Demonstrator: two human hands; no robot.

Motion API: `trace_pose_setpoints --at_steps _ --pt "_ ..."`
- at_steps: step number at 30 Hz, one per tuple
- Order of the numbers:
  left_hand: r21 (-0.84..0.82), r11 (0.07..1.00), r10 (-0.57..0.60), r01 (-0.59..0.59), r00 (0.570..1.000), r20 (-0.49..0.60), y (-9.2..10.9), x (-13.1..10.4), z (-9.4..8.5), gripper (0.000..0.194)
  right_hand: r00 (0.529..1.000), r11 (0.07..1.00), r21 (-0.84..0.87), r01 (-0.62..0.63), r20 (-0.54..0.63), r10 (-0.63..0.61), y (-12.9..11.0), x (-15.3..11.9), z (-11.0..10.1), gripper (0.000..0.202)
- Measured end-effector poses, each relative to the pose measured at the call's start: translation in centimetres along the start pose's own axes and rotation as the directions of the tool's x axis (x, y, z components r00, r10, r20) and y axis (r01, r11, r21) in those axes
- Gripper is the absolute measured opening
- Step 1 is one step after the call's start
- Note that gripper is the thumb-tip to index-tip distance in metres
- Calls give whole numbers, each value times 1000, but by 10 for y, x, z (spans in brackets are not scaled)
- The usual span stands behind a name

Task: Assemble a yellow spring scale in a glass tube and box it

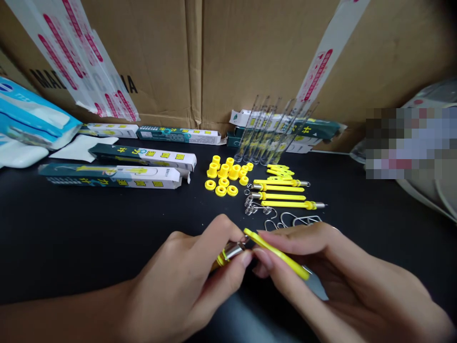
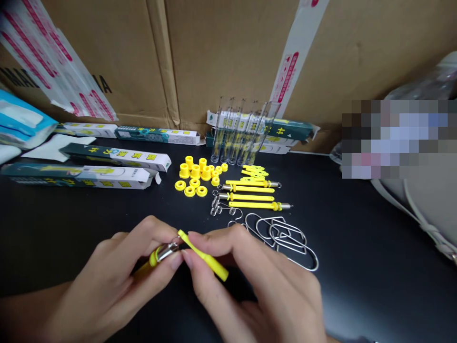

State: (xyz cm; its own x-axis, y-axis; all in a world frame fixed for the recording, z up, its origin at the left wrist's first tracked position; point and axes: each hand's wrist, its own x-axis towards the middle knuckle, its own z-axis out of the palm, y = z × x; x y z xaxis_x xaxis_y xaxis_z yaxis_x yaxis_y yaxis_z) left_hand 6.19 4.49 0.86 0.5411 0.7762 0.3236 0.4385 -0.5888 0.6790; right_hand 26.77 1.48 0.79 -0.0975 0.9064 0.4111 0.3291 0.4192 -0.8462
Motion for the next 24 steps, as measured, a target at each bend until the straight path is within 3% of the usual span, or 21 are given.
trace_pose_setpoints --at_steps 4,8,11,14,18,24 --pt "-118 993 27 -23 999 34 2 4 -3 5 996 996 38 -84 -29 85 -5 5 2 18" --pt "-255 966 -21 28 999 29 3 7 -5 16 983 979 100 -179 51 174 -10 14 4 13" --pt "-446 884 -89 142 986 138 1 8 -3 13 964 946 194 -260 107 244 -14 20 5 8" --pt "-605 750 -143 267 959 245 -2 8 -1 23 939 901 274 -337 164 302 -16 24 5 5" --pt "-676 647 -180 352 933 313 -2 8 -1 25 941 895 296 -334 167 295 -14 25 4 6" --pt "-715 618 -143 327 941 306 -2 9 -4 25 949 908 275 -315 119 293 -14 25 5 6"
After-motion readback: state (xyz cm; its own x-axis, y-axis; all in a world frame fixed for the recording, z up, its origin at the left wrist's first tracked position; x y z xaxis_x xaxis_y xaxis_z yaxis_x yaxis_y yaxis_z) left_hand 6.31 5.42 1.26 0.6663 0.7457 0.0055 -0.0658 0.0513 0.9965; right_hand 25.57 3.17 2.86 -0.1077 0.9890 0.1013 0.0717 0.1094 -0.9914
